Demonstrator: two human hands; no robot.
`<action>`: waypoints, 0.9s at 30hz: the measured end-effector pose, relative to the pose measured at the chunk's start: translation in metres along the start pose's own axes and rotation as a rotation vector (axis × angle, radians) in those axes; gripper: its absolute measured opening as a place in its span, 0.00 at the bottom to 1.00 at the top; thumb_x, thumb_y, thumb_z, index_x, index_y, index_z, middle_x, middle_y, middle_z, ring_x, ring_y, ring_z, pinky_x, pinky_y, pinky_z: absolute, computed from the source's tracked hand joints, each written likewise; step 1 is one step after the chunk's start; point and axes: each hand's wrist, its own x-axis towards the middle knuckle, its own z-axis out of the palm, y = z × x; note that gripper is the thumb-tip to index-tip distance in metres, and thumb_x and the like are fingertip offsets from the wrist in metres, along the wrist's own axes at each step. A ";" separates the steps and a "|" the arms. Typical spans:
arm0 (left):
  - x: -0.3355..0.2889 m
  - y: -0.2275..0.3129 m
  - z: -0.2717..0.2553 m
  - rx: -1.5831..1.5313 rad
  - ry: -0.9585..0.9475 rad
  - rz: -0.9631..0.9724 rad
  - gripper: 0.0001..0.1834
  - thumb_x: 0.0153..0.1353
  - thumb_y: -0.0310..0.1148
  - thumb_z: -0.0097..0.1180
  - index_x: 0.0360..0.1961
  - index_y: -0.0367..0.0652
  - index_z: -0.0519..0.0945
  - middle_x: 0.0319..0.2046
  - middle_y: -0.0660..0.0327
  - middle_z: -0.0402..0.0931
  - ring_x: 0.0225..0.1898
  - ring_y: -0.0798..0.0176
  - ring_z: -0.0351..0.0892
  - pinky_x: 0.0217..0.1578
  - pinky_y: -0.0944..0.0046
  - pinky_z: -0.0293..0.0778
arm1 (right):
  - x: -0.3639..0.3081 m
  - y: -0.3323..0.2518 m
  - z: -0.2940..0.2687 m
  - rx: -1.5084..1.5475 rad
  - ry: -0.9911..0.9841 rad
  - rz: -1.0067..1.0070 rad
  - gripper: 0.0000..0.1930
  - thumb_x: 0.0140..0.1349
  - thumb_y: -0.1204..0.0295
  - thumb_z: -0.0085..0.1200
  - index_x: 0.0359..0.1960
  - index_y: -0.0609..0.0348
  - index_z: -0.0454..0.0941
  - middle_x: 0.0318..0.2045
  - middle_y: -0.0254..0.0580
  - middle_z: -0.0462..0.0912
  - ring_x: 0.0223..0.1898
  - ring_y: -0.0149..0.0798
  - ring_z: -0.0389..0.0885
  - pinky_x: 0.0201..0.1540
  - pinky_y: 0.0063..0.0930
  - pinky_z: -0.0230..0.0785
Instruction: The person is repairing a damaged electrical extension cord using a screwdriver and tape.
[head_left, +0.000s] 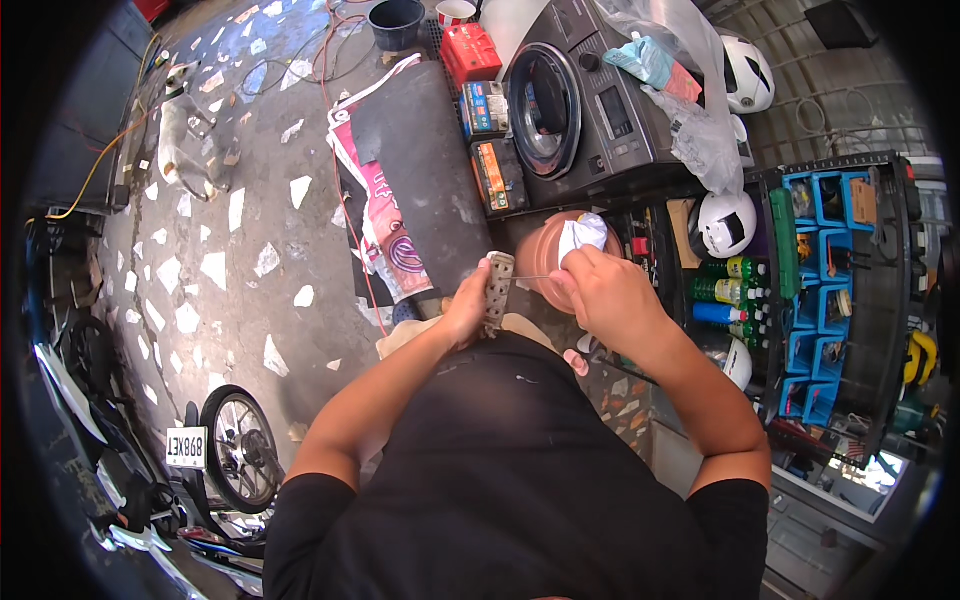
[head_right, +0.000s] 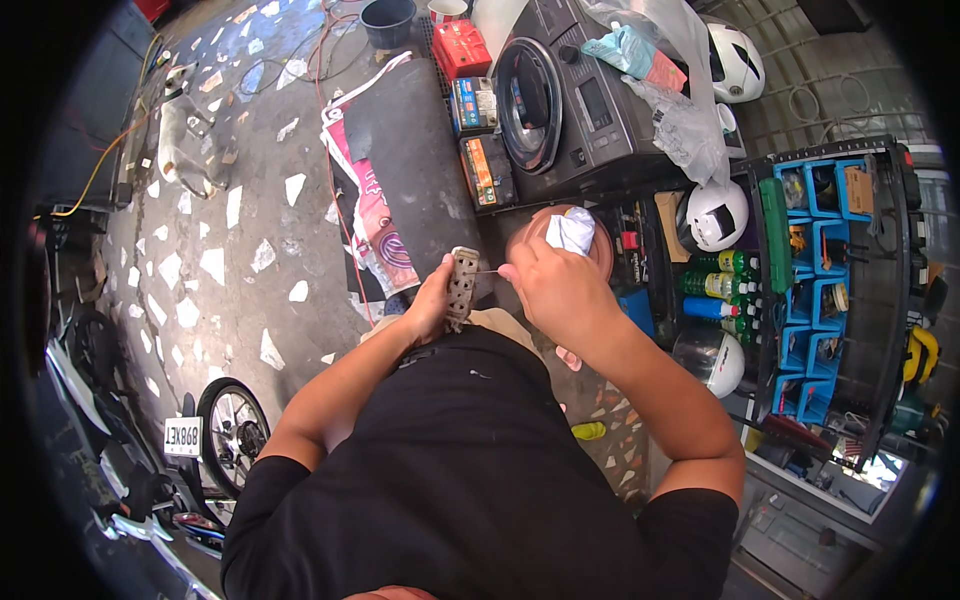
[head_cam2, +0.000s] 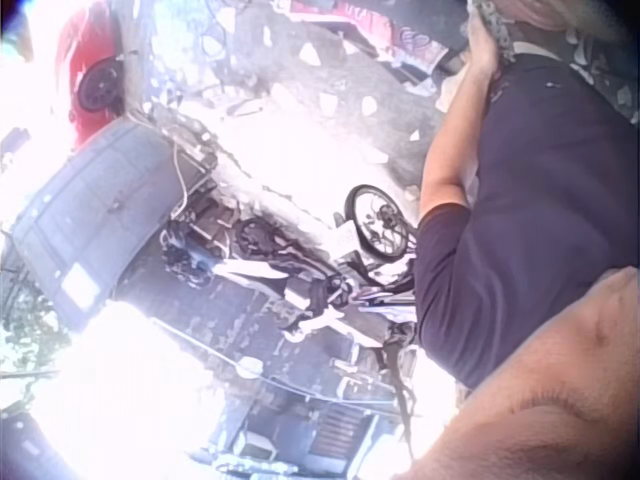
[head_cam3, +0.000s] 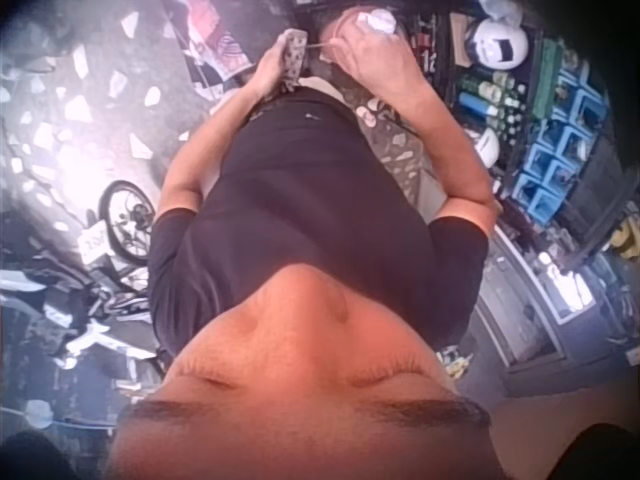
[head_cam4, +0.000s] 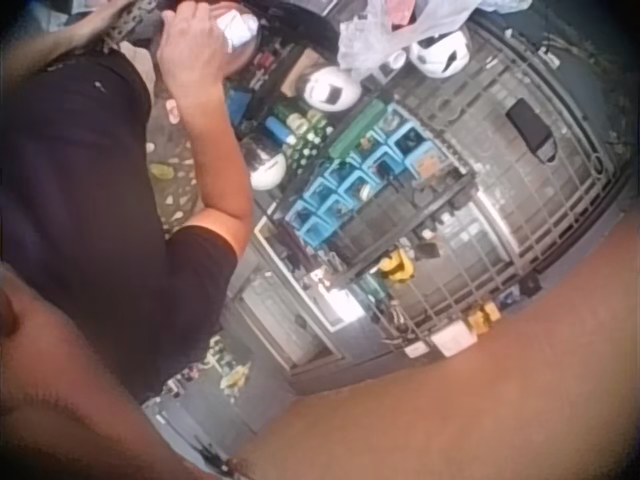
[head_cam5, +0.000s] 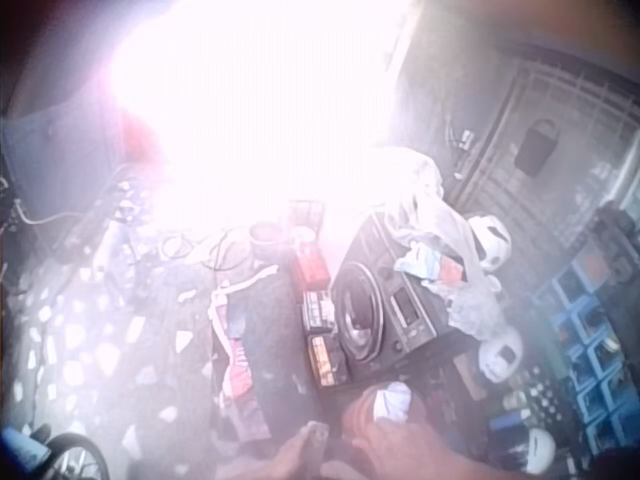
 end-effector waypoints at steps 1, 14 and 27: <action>0.001 -0.001 -0.001 0.007 -0.015 0.008 0.33 0.77 0.62 0.33 0.56 0.44 0.78 0.37 0.61 0.80 0.34 0.64 0.76 0.33 0.62 0.72 | 0.001 0.007 0.004 0.034 0.211 -0.269 0.08 0.58 0.82 0.57 0.40 0.65 0.77 0.43 0.51 0.74 0.44 0.55 0.80 0.44 0.45 0.75; 0.002 -0.001 0.001 -0.035 -0.027 0.015 0.32 0.77 0.60 0.34 0.58 0.46 0.77 0.39 0.60 0.79 0.35 0.63 0.75 0.37 0.62 0.72 | 0.002 0.009 0.003 0.065 0.524 -0.638 0.05 0.59 0.76 0.59 0.36 0.61 0.78 0.36 0.44 0.81 0.34 0.52 0.85 0.35 0.40 0.78; 0.016 -0.013 -0.015 -0.067 -0.039 0.043 0.30 0.79 0.53 0.34 0.63 0.40 0.74 0.52 0.56 0.81 0.50 0.60 0.81 0.51 0.59 0.76 | 0.019 0.015 0.027 -0.421 0.428 -0.270 0.06 0.53 0.73 0.59 0.30 0.59 0.84 0.35 0.43 0.81 0.38 0.45 0.84 0.37 0.37 0.77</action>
